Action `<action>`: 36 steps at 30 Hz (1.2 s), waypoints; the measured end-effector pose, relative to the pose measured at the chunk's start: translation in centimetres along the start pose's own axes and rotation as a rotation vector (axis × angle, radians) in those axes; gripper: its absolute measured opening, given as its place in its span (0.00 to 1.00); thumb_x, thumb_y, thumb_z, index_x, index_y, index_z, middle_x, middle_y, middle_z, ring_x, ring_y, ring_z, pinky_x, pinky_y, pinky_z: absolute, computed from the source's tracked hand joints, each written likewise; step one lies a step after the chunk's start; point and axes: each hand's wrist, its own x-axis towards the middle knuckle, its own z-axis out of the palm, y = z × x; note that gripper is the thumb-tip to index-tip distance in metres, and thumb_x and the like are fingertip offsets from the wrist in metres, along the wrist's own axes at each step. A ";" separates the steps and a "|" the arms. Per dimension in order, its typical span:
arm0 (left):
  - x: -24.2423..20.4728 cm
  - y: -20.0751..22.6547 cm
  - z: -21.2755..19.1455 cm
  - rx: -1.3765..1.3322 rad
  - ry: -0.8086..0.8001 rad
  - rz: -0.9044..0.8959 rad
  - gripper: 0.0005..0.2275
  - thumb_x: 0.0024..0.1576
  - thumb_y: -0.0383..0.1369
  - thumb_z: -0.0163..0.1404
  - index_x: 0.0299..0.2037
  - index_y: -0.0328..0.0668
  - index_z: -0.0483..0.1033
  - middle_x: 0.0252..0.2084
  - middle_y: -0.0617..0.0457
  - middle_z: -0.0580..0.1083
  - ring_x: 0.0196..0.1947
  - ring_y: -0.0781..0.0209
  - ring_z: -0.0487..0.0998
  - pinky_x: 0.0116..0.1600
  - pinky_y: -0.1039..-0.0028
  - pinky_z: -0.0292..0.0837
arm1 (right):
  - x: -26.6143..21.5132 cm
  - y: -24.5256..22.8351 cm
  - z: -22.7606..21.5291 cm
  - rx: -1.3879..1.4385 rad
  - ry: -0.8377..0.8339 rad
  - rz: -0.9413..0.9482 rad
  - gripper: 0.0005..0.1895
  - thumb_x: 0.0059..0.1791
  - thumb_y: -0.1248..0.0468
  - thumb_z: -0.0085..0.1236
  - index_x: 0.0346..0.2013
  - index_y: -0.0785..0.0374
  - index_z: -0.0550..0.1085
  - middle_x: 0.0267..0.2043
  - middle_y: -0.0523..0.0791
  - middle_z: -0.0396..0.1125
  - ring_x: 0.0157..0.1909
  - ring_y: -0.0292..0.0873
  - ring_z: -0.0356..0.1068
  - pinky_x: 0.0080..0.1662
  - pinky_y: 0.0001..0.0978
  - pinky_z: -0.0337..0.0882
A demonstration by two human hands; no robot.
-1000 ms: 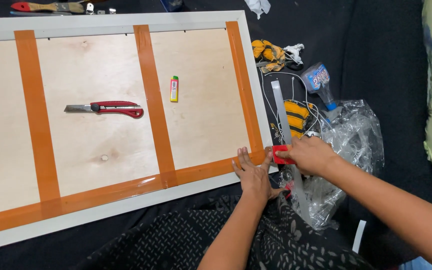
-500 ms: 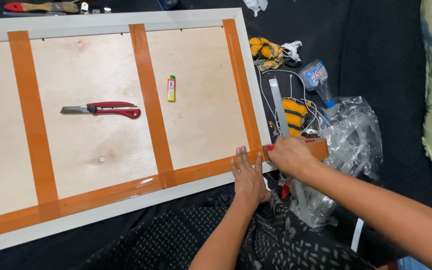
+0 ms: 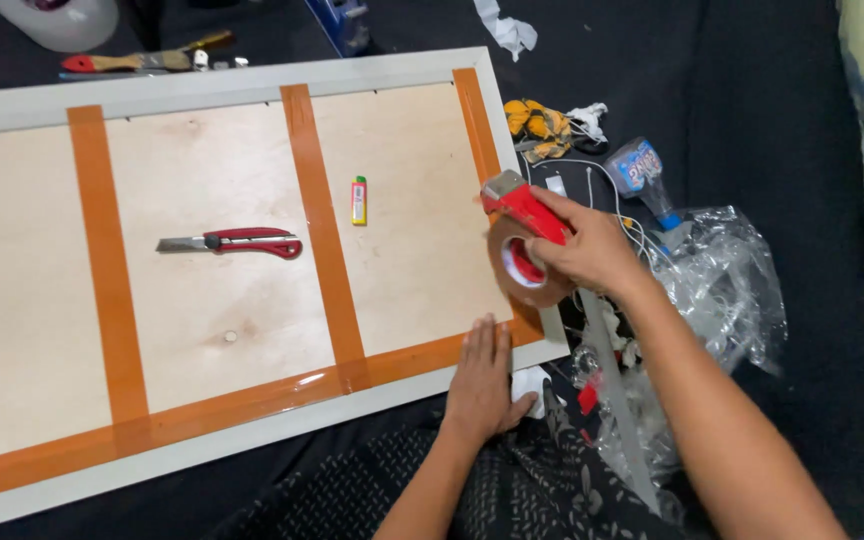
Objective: Applying strips of double-sided tape to the back of a picture frame and smoothing them with a cloth.
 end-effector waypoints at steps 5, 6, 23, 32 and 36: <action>-6.9 -7.5 0.1 0.242 0.349 -0.067 0.49 0.58 0.67 0.42 0.73 0.24 0.48 0.76 0.27 0.48 0.77 0.30 0.44 0.77 0.50 0.39 | 6.4 4.1 10.2 1.049 -0.017 0.068 0.24 0.47 0.64 0.61 0.59 0.59 0.72 0.41 0.47 0.74 0.38 0.37 0.73 0.39 0.27 0.73; -7.9 -8.2 0.1 0.295 0.353 -0.085 0.50 0.57 0.69 0.41 0.74 0.26 0.47 0.77 0.32 0.47 0.78 0.36 0.43 0.78 0.54 0.39 | 6.9 4.3 11.7 1.122 -0.059 0.096 0.25 0.47 0.65 0.62 0.59 0.60 0.73 0.44 0.47 0.73 0.42 0.39 0.72 0.45 0.27 0.71; -7.7 -9.2 0.2 0.375 0.421 -0.066 0.53 0.54 0.70 0.35 0.76 0.26 0.40 0.79 0.34 0.41 0.80 0.42 0.39 0.80 0.57 0.34 | -8.3 11.5 24.0 -0.279 -0.128 -0.519 0.38 0.58 0.41 0.23 0.78 0.56 0.37 0.82 0.47 0.32 0.82 0.48 0.31 0.74 0.51 0.31; -7.5 -8.9 0.1 0.389 0.443 -0.084 0.55 0.52 0.72 0.31 0.75 0.25 0.39 0.79 0.33 0.42 0.80 0.39 0.39 0.81 0.55 0.32 | -7.4 14.8 21.1 0.206 0.436 0.441 0.21 0.42 0.49 0.64 0.43 0.54 0.70 0.34 0.40 0.71 0.45 0.52 0.71 0.54 0.49 0.64; -7.3 -9.2 0.0 0.394 0.437 -0.079 0.54 0.53 0.72 0.30 0.76 0.26 0.38 0.79 0.34 0.41 0.80 0.40 0.38 0.80 0.56 0.31 | -6.3 12.1 21.1 0.400 0.369 0.681 0.25 0.39 0.45 0.65 0.40 0.56 0.69 0.36 0.43 0.69 0.40 0.47 0.70 0.43 0.42 0.66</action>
